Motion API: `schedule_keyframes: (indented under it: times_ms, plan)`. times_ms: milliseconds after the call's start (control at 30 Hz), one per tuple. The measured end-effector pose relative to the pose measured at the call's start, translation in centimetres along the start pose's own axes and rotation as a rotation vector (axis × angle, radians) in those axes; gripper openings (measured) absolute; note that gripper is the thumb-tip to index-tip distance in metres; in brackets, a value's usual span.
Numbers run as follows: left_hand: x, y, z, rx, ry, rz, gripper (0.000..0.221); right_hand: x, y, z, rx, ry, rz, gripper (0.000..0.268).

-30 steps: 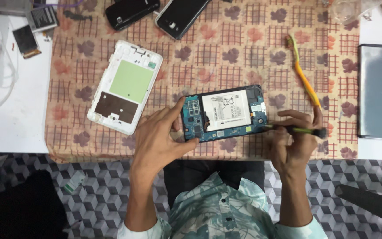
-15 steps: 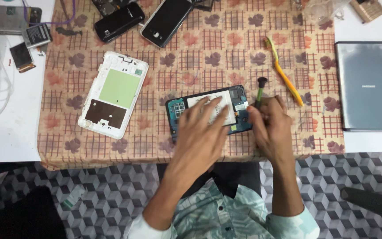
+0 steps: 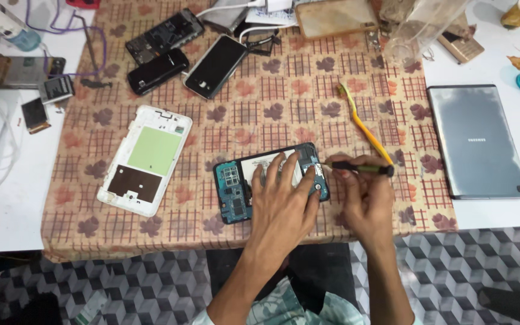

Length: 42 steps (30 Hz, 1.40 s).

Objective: The person disassembles and reassembles two smartphones on a cluttered workbench. They use a toothbrush to clean internal components, a screwdriver to remove and replace screws, and their hands to handle the phone bodies and back covers. The person completes reassembly of one phone and begins work on a second.

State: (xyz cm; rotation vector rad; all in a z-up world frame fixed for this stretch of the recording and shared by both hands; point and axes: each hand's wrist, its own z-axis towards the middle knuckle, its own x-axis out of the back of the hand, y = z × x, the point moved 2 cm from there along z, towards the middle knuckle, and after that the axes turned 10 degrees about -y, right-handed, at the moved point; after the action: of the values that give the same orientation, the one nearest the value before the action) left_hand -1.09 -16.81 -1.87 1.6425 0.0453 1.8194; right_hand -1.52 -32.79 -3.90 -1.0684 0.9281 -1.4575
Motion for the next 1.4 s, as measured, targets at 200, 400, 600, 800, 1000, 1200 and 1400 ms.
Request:
schedule_keyframes:
  times_ms: [200, 400, 600, 800, 1000, 1200, 1400]
  plan:
    - [0.5, -0.3, 0.2, -0.007, 0.034, -0.061, 0.041, -0.7, 0.2, -0.1, 0.038, -0.014, -0.166, 0.021]
    - [0.3, -1.1, 0.2, -0.013, -0.036, -0.084, 0.043, -0.7, 1.1, 0.4, 0.009, -0.076, -0.053, 0.025]
    - [1.7, -3.3, -0.4, -0.126, -0.042, -0.168, 0.044, -1.4, 0.8, 2.1, -0.111, -0.081, 0.01, 0.035]
    - [0.9, -2.9, -0.8, -0.107, -0.042, -0.14, 0.043, -0.7, 1.8, 2.1, -0.133, -0.075, 0.028, 0.035]
    - [3.7, -6.3, -2.3, 0.029, 0.297, -0.141, 0.039, -0.2, 1.4, 2.0, -0.069, -0.051, -0.108, 0.034]
    - [10.7, -17.2, -9.3, 0.674, 0.413, 0.227, 0.079, -0.3, -0.7, 1.7, -0.172, 0.097, -0.153, 0.042]
    - [12.4, -20.2, -11.1, 0.814, 0.324, 0.174, 0.066, -0.5, -0.6, 1.9, -0.074, 0.056, -0.444, 0.044]
